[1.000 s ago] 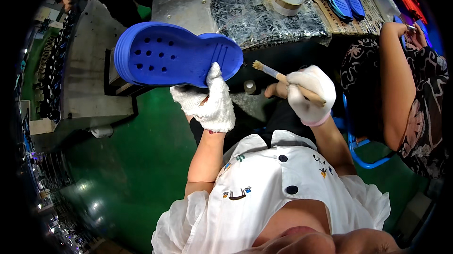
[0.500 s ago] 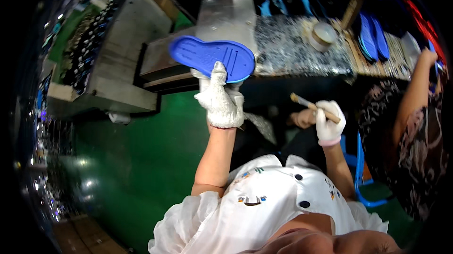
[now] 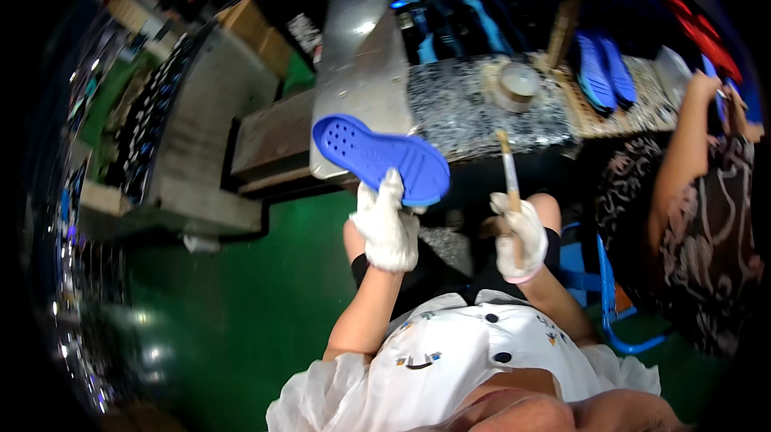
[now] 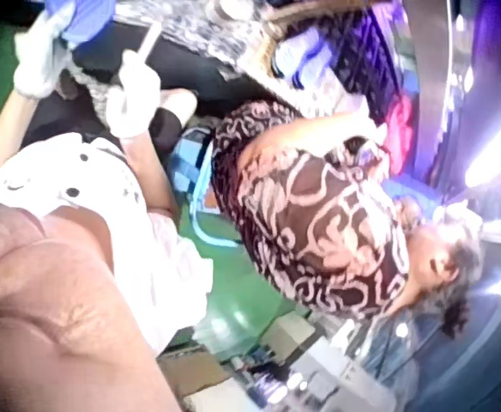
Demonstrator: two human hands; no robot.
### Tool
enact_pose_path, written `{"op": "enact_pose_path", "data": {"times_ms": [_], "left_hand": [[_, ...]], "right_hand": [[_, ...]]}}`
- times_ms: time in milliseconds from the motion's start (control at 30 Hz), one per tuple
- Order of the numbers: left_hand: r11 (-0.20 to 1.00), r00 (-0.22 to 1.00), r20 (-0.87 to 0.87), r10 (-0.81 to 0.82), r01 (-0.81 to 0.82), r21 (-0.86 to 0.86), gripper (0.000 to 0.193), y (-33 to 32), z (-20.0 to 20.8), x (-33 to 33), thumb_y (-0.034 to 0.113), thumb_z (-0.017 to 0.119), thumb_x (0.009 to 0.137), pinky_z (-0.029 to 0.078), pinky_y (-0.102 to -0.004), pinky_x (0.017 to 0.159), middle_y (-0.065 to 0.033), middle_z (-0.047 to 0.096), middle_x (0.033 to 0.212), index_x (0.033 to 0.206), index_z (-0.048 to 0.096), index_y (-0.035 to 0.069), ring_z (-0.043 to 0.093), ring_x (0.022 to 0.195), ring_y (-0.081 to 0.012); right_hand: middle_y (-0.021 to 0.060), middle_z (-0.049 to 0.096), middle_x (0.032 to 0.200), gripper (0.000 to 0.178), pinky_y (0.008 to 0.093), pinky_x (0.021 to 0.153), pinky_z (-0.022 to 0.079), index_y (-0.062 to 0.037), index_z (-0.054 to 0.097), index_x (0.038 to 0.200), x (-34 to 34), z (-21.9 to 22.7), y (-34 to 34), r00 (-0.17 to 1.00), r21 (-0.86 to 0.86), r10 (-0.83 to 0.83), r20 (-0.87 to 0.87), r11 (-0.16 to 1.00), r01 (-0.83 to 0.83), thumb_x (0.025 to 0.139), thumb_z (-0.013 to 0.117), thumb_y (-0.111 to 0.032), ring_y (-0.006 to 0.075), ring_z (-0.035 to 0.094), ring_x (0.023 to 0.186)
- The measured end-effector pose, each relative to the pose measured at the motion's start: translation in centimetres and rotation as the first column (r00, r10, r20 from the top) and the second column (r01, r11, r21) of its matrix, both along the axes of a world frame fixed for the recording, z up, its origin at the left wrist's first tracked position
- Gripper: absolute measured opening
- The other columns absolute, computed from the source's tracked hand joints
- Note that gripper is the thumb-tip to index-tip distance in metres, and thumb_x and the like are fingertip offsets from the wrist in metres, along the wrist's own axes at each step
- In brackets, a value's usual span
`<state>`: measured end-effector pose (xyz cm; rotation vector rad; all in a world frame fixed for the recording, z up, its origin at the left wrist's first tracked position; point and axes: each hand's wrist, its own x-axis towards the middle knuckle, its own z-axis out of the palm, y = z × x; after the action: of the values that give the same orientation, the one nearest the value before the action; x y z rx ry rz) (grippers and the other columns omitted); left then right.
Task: The person applies glue to the soles of blue shoe components using a brush, dipping the brush into a container on the table and working on multiple shoes one at a time.
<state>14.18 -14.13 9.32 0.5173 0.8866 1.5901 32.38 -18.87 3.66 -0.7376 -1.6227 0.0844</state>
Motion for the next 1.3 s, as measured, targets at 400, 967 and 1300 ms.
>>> {"op": "enact_pose_path", "data": {"times_ms": [400, 967, 1300], "left_hand": [[0.895, 0.561, -0.795, -0.229, 0.443, 0.055, 0.052, 2.3, -1.5, 6.9, 0.024, 0.069, 0.087, 0.051, -0.0342, 0.082, -0.0159, 0.062, 0.103, 0.124, 0.050, -0.007, 0.060, 0.092, -0.0227], [0.426, 0.016, -0.857, 0.515, 0.863, 0.272, 0.023, 8.6, -5.0, 21.7, 0.022, 0.058, 0.090, 0.044, -0.0381, 0.050, -0.0095, 0.057, 0.070, 0.104, 0.060, 0.004, 0.055, 0.057, -0.0255], [0.781, 0.092, -0.883, 0.461, 0.430, 0.453, 0.031, 12.1, -2.2, 0.1, 0.020, 0.049, 0.096, 0.044, -0.0378, 0.055, -0.0108, 0.057, 0.056, 0.077, 0.067, 0.004, 0.056, 0.054, -0.0243]], "right_hand": [[0.0159, 0.066, 0.083, 0.032, 0.0408, 0.068, 0.052, -0.0111, 0.062, 0.116, 3.5, -11.8, -3.5, 0.959, -0.622, -0.037, 0.282, 0.754, 0.213, 0.085, 0.059, -0.016, 0.0324, 0.065, 0.076], [0.0199, 0.068, 0.091, 0.031, 0.0437, 0.079, 0.051, -0.0120, 0.064, 0.113, 3.2, -13.9, -0.9, 0.984, -0.920, -0.021, 0.175, 0.353, 0.171, 0.088, 0.055, -0.028, 0.0386, 0.065, 0.084], [0.0117, 0.070, 0.089, 0.025, 0.0394, 0.083, 0.052, -0.0189, 0.064, 0.107, 2.7, -15.4, 0.2, 0.968, -0.942, 0.036, 0.250, 0.238, 0.235, 0.087, 0.056, -0.031, 0.0329, 0.066, 0.089]]}}
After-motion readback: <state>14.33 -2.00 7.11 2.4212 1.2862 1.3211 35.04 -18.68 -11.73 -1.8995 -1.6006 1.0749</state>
